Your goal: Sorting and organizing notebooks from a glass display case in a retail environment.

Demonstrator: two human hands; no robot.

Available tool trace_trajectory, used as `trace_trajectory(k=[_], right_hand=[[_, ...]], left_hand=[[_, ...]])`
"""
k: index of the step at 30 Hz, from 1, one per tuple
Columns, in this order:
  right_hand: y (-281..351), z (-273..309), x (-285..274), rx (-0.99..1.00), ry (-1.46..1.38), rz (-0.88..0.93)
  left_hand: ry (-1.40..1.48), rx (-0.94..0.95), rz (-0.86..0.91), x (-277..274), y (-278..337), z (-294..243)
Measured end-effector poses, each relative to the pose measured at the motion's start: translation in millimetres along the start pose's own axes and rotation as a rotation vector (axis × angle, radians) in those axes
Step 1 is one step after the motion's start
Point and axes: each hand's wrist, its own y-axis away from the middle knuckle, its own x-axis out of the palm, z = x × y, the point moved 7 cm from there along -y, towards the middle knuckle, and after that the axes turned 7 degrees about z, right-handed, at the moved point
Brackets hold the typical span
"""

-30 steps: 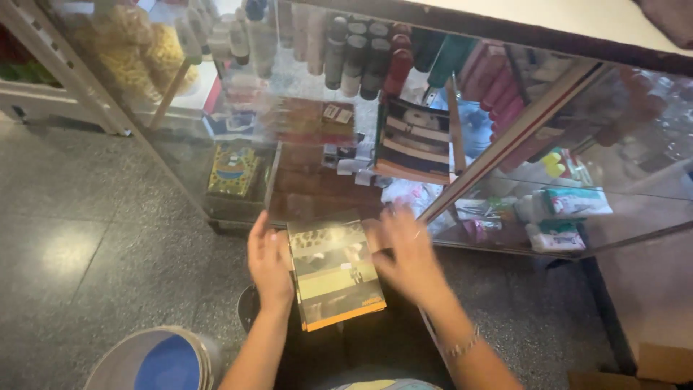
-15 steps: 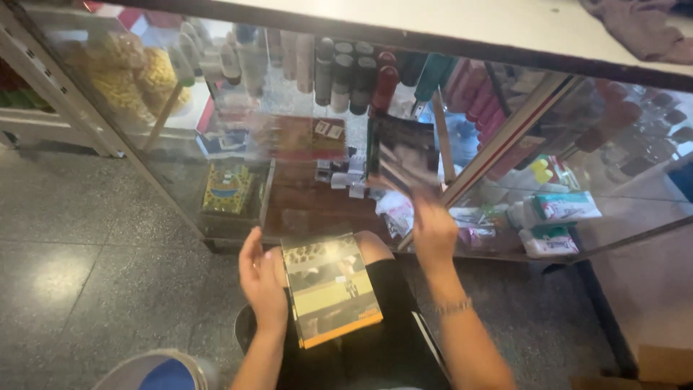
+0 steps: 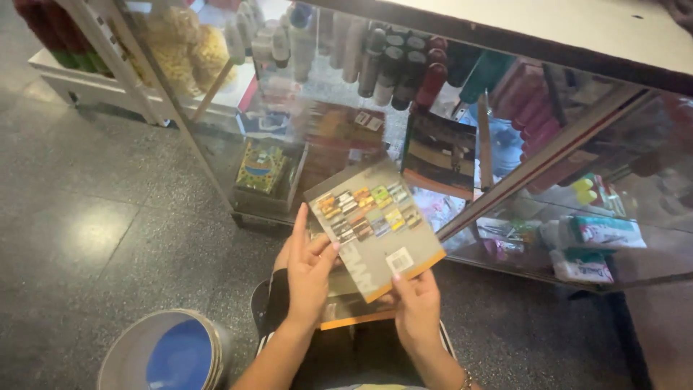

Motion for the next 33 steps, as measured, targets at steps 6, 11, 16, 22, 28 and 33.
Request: trace_trajectory(k=[6, 11, 16, 22, 28, 33], right_hand=[[0.5, 8.1, -9.0, 0.005, 0.044, -0.053], [45.8, 111.6, 61.0, -1.121, 1.197, 0.341], [61.9, 54.2, 73.3, -1.110, 1.476, 0.692], [65.5, 16.9, 75.4, -1.000, 1.658, 0.937], [64.1, 18.4, 89.4, -0.938, 1.610, 0.991], [61.7, 16.9, 84.2, -0.978, 1.614, 0.937]], left_hand=[[-0.079, 0.046, 0.133, -9.9, -10.9, 5.6], [-0.480, 0.126, -0.043, -45.8, -28.3, 1.2], [-0.264, 0.120, -0.078, -95.3, -61.0, 45.1], [-0.635, 0.057, 0.007, -82.9, -56.7, 32.6], [-0.952, 0.173, 0.140, -69.6, -57.9, 40.1], [-1.038, 0.175, 0.182, -71.7, -65.1, 51.7]])
